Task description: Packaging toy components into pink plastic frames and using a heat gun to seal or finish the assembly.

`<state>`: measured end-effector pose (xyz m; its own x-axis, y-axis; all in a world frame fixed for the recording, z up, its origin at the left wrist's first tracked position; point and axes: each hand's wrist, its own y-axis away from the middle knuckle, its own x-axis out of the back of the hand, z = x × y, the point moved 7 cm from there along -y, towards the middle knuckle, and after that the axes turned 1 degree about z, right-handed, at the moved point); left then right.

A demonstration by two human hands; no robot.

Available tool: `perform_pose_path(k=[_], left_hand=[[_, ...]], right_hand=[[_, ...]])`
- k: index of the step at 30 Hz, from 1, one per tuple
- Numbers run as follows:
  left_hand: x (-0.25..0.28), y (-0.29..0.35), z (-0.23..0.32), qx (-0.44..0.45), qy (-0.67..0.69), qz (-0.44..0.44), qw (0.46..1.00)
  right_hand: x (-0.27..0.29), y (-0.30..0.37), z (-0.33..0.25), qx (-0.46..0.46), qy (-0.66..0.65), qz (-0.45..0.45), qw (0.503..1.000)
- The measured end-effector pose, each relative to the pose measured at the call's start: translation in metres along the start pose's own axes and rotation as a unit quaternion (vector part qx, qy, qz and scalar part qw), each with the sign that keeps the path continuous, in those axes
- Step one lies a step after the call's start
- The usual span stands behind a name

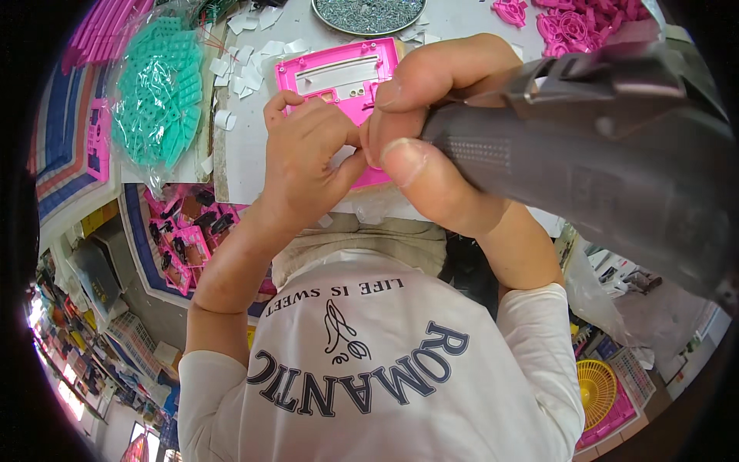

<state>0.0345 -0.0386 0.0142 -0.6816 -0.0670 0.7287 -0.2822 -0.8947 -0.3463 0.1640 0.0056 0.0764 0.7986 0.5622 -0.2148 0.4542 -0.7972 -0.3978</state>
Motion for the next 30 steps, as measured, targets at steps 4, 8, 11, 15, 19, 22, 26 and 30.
perform_pose_path(k=[4, 8, 11, 15, 19, 22, 26, 30], left_hand=[[0.008, -0.007, -0.002, 0.008, 0.002, 0.036, 0.999], [-0.008, 0.004, -0.012, -0.034, -0.056, -0.008, 0.998], [-0.013, 0.009, -0.014, -0.033, -0.101, -0.003, 0.994], [-0.014, 0.011, -0.014, -0.014, -0.124, -0.020, 0.992], [-0.023, 0.011, -0.014, -0.012, -0.113, -0.054, 0.992], [-0.004, 0.009, -0.019, -0.030, -0.018, -0.051, 0.998], [0.096, 0.034, -0.113, 0.188, -0.059, 0.144, 0.970], [0.126, 0.022, -0.164, 0.245, -0.375, -0.003, 0.894]], right_hand=[[0.009, 0.001, 0.020, 0.004, -0.017, 0.028, 0.999], [0.014, 0.004, 0.037, 0.003, -0.028, 0.053, 0.998], [0.011, 0.008, 0.049, 0.013, 0.119, -0.019, 0.993], [0.000, 0.013, 0.051, 0.030, 0.210, -0.085, 0.973], [0.013, 0.014, 0.069, -0.018, 0.073, -0.029, 0.997], [0.020, -0.007, 0.051, -0.061, -0.018, 0.016, 0.998], [0.047, -0.028, -0.005, 0.026, -0.059, 0.004, 0.998], [0.061, -0.035, -0.015, -0.001, -0.019, 0.026, 0.999]])
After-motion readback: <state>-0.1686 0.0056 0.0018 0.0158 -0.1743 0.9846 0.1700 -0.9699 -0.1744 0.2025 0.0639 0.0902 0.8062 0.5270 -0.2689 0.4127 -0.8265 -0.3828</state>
